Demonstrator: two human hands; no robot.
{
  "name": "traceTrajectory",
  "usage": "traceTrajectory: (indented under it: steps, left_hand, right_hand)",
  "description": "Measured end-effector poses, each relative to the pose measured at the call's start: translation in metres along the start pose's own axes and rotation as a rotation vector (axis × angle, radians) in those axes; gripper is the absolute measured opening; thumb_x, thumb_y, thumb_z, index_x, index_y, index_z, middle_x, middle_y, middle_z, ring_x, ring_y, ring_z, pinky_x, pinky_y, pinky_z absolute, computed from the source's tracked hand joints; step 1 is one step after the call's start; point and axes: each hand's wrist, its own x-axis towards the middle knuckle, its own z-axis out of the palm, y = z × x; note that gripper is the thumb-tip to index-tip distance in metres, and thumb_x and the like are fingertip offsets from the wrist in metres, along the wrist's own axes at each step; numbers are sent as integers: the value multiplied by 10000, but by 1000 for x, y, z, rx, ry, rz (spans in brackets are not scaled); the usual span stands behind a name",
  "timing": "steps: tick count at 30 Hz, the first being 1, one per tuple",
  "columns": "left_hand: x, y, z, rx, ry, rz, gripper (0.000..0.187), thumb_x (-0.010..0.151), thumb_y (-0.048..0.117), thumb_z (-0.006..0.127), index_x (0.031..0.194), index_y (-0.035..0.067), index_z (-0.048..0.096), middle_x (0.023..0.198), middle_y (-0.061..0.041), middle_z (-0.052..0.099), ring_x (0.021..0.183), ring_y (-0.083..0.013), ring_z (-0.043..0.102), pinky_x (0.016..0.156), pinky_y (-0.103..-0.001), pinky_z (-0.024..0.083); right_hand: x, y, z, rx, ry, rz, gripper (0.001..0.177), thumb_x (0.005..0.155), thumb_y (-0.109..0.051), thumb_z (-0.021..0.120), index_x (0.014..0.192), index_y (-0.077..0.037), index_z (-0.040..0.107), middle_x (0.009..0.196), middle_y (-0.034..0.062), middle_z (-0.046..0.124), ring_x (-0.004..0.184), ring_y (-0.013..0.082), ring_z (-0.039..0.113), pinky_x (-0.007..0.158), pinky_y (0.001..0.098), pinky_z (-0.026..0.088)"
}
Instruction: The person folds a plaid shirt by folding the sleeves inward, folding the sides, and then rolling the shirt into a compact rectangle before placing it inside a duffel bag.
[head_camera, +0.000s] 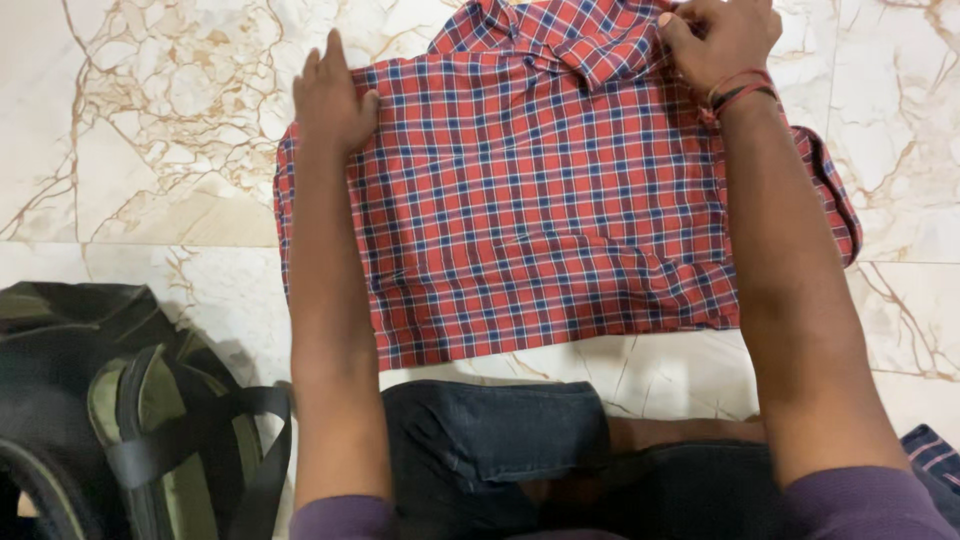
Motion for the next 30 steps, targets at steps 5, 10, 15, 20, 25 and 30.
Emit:
traceTrajectory:
  steps: [5,10,15,20,25,30]
  left_hand:
    - [19,36,-16,-63,-178,-41,968,792,139,716,1579,21,166,1278,-208,633,1296,-381,517,1126,-671,194]
    - [-4,47,-50,-46,-18,129,532,870,90,705,1385,81,574,909,-125,705,979,-317,639,1100,-545,395]
    - [-78,52,-95,-99,305,562,140,935,42,726,1074,54,735,880,-112,625,902,-328,613,1040,-501,464]
    - [-151,59,-111,-90,156,586,71,928,95,728,991,63,725,850,-104,606,869,-311,617,875,-461,484]
    - [-190,64,-98,-93,160,572,104,979,109,701,1067,78,655,959,-87,645,899,-275,630,875,-437,467]
    - [-195,71,-82,-27,48,482,158,1025,136,685,1176,123,639,921,-58,640,873,-257,623,899,-453,427]
  right_hand:
    - [9,13,16,-53,-270,210,199,971,-389,822,915,-199,834,728,25,725,626,246,637,746,519,447]
    - [17,4,-18,535,-276,642,279,1109,-300,607,1046,-50,714,889,35,683,779,162,653,679,397,517]
    - [-24,-24,-99,525,163,-23,297,1190,-25,541,1434,132,481,1359,271,493,1146,370,577,1032,460,534]
    - [-74,-20,-157,49,-307,258,225,1100,-233,716,1109,-25,799,882,119,749,771,214,728,809,371,587]
    - [-82,4,-137,19,-227,280,217,1007,-171,616,1001,-53,798,839,88,742,746,211,742,800,351,598]
    - [-25,10,-63,6,-107,22,280,929,-179,702,1153,-11,697,1149,196,738,1128,376,702,949,502,560]
